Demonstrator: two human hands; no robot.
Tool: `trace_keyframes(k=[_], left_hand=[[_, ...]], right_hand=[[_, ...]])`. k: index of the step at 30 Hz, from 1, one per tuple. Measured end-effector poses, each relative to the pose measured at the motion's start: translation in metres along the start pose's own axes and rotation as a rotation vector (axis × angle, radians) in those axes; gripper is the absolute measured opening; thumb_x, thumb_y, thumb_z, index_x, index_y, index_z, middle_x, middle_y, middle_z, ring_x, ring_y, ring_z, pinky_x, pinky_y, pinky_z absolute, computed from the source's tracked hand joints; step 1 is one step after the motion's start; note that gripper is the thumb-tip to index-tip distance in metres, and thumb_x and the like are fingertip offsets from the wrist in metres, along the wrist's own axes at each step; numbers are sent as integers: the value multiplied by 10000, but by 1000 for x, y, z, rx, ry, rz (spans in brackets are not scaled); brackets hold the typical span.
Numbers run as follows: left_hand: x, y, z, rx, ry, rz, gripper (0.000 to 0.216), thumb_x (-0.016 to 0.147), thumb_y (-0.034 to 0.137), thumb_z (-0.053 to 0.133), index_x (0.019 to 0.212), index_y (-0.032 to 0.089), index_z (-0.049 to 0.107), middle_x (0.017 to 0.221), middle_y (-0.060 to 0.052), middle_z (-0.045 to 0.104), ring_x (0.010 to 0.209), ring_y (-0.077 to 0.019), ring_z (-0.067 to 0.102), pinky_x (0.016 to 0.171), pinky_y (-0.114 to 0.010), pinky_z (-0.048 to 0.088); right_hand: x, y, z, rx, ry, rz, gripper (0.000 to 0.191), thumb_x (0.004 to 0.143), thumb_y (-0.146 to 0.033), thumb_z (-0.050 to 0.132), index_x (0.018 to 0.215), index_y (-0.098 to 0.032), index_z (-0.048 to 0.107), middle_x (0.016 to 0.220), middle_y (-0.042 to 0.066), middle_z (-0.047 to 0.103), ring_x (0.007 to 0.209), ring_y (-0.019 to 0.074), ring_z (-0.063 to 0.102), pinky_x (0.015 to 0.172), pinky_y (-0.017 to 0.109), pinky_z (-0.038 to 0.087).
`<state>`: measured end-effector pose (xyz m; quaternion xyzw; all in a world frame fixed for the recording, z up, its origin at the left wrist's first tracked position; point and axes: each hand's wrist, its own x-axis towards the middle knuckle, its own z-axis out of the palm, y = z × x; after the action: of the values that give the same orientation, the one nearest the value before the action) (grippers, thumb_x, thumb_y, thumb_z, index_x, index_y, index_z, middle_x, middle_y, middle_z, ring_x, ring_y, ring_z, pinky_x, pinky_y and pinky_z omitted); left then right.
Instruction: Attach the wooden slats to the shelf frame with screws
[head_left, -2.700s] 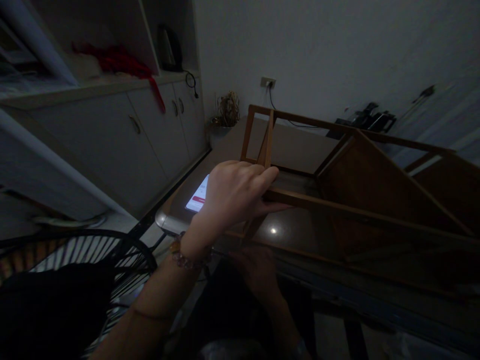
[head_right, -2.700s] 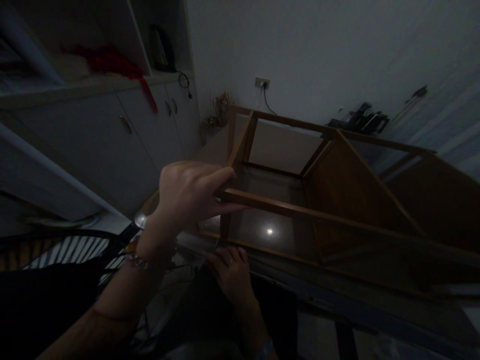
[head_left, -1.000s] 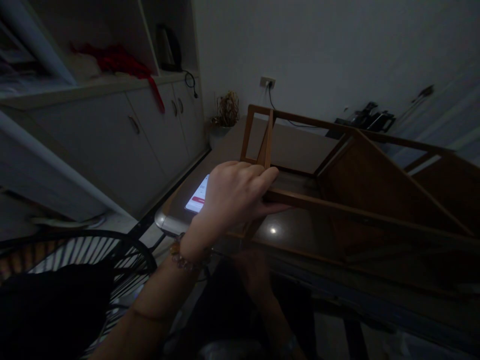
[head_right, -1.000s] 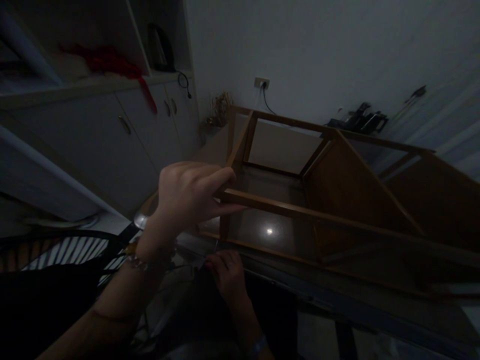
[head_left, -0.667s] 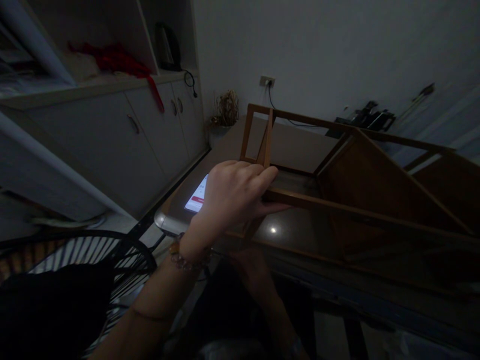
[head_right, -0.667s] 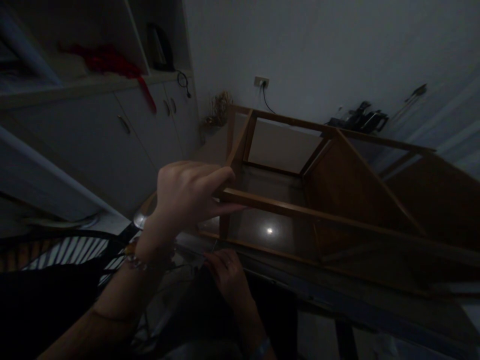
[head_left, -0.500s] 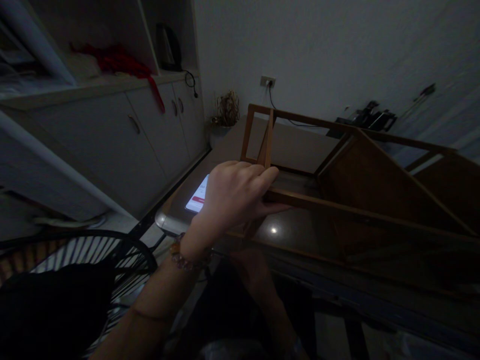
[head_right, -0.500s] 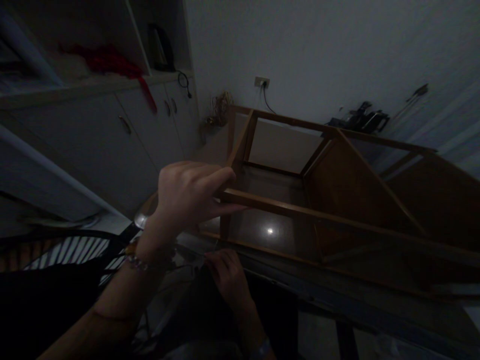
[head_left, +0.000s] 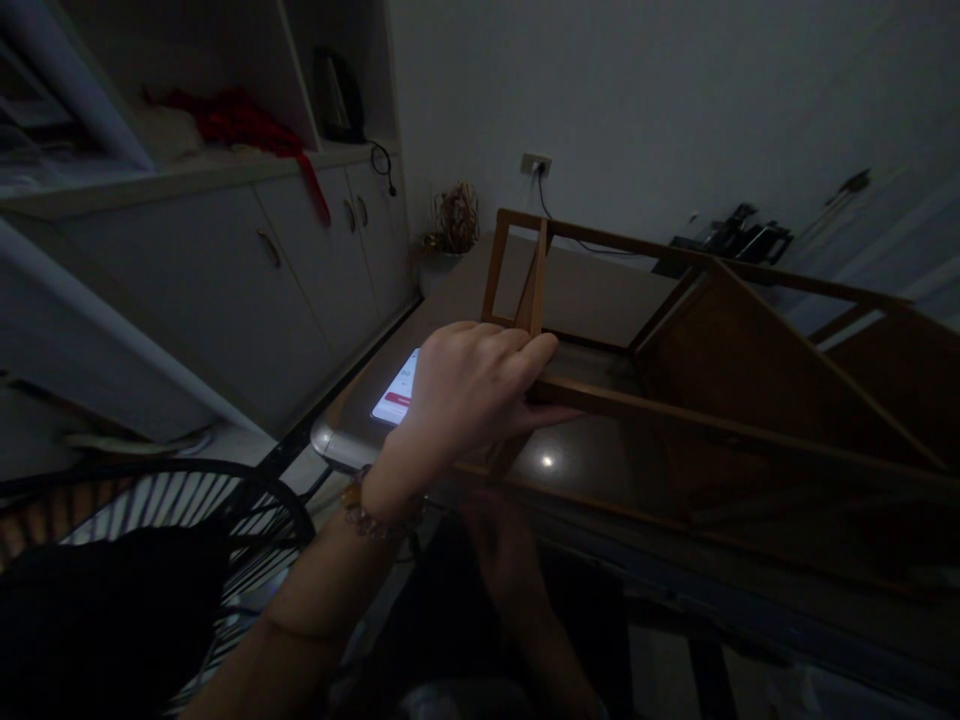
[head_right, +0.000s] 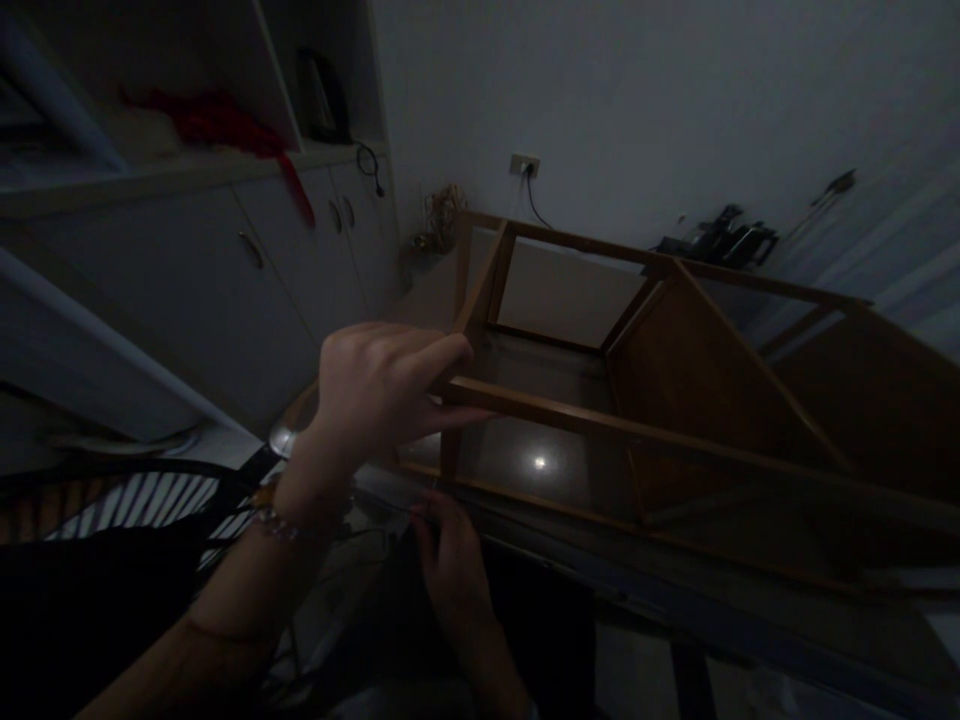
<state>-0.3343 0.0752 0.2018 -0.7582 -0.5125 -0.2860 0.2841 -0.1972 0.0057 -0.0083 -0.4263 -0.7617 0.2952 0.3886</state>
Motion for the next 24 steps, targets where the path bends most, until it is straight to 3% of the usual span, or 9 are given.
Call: trace_keyframes(k=[2,5,8,13,18,24], left_hand=[[0,0,0,-3,-1,1,505,806,695,467,780,212,613,613,-4,626,552,-158,548,529,-307,183],[0,0,0,-6,-10,-3,503,799,694,482,777,210,616,616,-8,630,559,-159,553,529,-309,191],[0,1,-1,0,-19,-6,504,772,706,510,774,214,616,621,-7,632,562,-163,555,525,-310,193],[0,0,-2,-1,-13,-4,497,787,700,496,771,216,606,621,-3,629,550,-160,539,528,-310,186],[0,0,-1,-7,-4,7,494,798,690,489,778,211,604,617,-3,625,549,-155,536,531,-308,179],[0,-1,0,-6,7,9,511,789,707,483,784,213,610,619,0,622,552,-157,540,527,-308,184]], right_hand=[[-1,0,0,-53,58,6,255,948,-338,497,1161,-198,517,980,57,672,872,176,651,803,304,515],[1,-4,-4,-264,115,-53,188,947,-370,487,963,-206,576,853,51,662,792,201,612,734,335,469],[5,-11,-10,-429,85,-139,247,967,-317,431,806,-215,587,763,46,645,734,208,562,696,349,390],[10,-19,-14,-492,57,-157,281,957,-286,428,747,-217,601,726,48,650,706,208,535,672,352,327],[3,-14,-4,-356,87,-69,341,975,-317,399,749,-218,635,703,45,658,680,186,578,670,317,386],[-4,-9,8,97,-10,273,432,963,-487,372,877,-223,703,718,29,693,694,178,651,704,293,478]])
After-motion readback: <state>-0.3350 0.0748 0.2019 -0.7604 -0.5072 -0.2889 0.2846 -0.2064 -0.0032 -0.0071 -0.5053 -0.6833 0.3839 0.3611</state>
